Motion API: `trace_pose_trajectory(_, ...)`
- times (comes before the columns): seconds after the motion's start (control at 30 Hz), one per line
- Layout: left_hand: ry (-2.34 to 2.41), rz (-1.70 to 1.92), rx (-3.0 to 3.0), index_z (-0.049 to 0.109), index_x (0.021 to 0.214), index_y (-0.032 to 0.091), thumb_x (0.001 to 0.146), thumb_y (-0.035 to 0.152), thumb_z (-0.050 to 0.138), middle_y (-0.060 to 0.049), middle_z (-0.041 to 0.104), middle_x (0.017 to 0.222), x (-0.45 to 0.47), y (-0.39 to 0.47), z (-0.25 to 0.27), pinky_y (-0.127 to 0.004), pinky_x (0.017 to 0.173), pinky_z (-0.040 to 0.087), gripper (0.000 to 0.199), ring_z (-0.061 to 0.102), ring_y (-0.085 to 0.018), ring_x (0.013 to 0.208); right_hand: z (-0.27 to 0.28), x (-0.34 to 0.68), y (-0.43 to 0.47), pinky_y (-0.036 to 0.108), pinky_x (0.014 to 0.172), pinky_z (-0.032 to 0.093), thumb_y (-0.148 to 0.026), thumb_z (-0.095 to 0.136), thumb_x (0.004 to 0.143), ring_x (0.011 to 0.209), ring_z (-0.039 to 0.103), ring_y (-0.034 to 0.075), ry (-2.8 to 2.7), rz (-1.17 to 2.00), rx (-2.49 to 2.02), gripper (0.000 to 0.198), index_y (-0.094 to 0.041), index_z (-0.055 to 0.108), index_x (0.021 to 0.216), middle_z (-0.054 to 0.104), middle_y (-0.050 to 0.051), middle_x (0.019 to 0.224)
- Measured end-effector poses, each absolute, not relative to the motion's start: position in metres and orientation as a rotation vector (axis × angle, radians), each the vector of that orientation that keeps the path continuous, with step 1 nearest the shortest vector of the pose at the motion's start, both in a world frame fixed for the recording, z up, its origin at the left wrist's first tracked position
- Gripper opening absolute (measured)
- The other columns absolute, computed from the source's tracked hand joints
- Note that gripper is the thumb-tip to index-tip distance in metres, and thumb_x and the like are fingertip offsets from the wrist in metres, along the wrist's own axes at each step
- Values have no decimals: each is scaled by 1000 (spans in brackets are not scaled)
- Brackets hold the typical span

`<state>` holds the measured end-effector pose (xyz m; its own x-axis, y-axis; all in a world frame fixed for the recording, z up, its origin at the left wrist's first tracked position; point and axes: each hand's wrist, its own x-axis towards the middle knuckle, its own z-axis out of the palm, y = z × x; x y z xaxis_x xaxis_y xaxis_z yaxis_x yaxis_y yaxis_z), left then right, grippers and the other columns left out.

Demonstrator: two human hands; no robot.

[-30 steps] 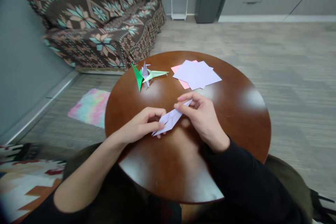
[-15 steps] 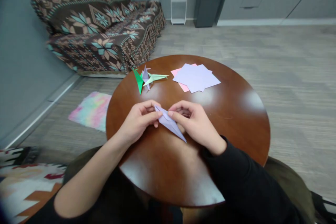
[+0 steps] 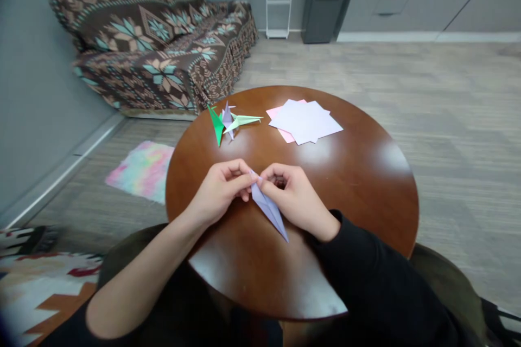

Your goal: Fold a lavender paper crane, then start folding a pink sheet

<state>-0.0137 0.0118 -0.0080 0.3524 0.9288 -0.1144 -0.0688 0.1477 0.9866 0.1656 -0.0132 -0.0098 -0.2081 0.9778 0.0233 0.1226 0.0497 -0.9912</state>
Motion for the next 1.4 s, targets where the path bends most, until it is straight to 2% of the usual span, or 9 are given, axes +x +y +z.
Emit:
trace_pose_trajectory(0.17,971,911,1227,64,68,15,76,25,77,3,63,55,-12,11,-8,-19,50,41,18,55,-8,47,-10,162,-14,27,64,44,-27,69,84,65,61,15,-1489,1246,-1180,14,-17,70,75,72,2,71)
trace_pose_trajectory(0.37,942,991,1130,62,65,15,75,24,79,4,60,51,-14,16,-11,-19,48,37,21,50,-6,44,-10,164,-11,27,58,39,-28,74,74,58,53,13,-1320,1332,-1257,14,-17,69,67,67,-1,63)
trace_pose_trajectory(0.47,941,1023,1106,63,68,15,75,27,82,5,59,51,-14,17,-11,-19,48,36,23,49,-6,44,-9,166,-11,26,56,36,-31,75,72,56,49,12,-1290,1344,-1291,17,-17,68,64,62,-2,59)
trace_pose_trajectory(0.6,903,919,1182,68,76,14,77,33,83,3,63,60,-14,14,-9,-20,50,40,24,53,-8,49,-8,165,-11,26,57,38,-32,74,72,58,51,12,-1266,1330,-1281,17,-16,70,66,66,0,62)
trace_pose_trajectory(0.7,898,869,1288,68,73,13,81,35,80,2,62,62,-14,13,-11,-20,52,40,26,53,-7,51,-9,164,-11,26,58,40,-33,74,71,60,54,13,-1255,1318,-1287,19,-15,71,67,69,2,65)
trace_pose_trajectory(0.9,965,964,1351,65,70,12,86,38,75,2,58,57,-15,12,-16,-20,51,34,31,47,-7,50,-9,165,-10,25,55,36,-32,74,69,56,48,11,-1260,1343,-1334,17,-15,71,67,64,0,61)
trace_pose_trajectory(1.07,959,989,1337,65,72,13,86,37,75,3,56,57,-13,10,-14,-20,50,33,30,46,-6,49,-12,166,-11,26,55,36,-34,77,70,56,47,11,-1237,1352,-1338,19,-16,71,69,62,-1,61)
trace_pose_trajectory(1.2,945,1003,1319,65,75,13,87,37,75,2,58,60,-12,10,-14,-20,49,35,28,48,-7,49,-14,166,-10,27,63,44,-35,82,71,67,57,14,-1186,1315,-1265,24,-16,74,81,70,2,75)
trace_pose_trajectory(1.4,965,1060,1306,64,77,13,88,34,73,3,57,60,-11,11,-13,-20,49,36,25,49,-6,48,-15,166,-11,26,57,37,-37,77,78,59,48,11,-1295,1299,-1247,23,-17,68,71,62,-1,64)
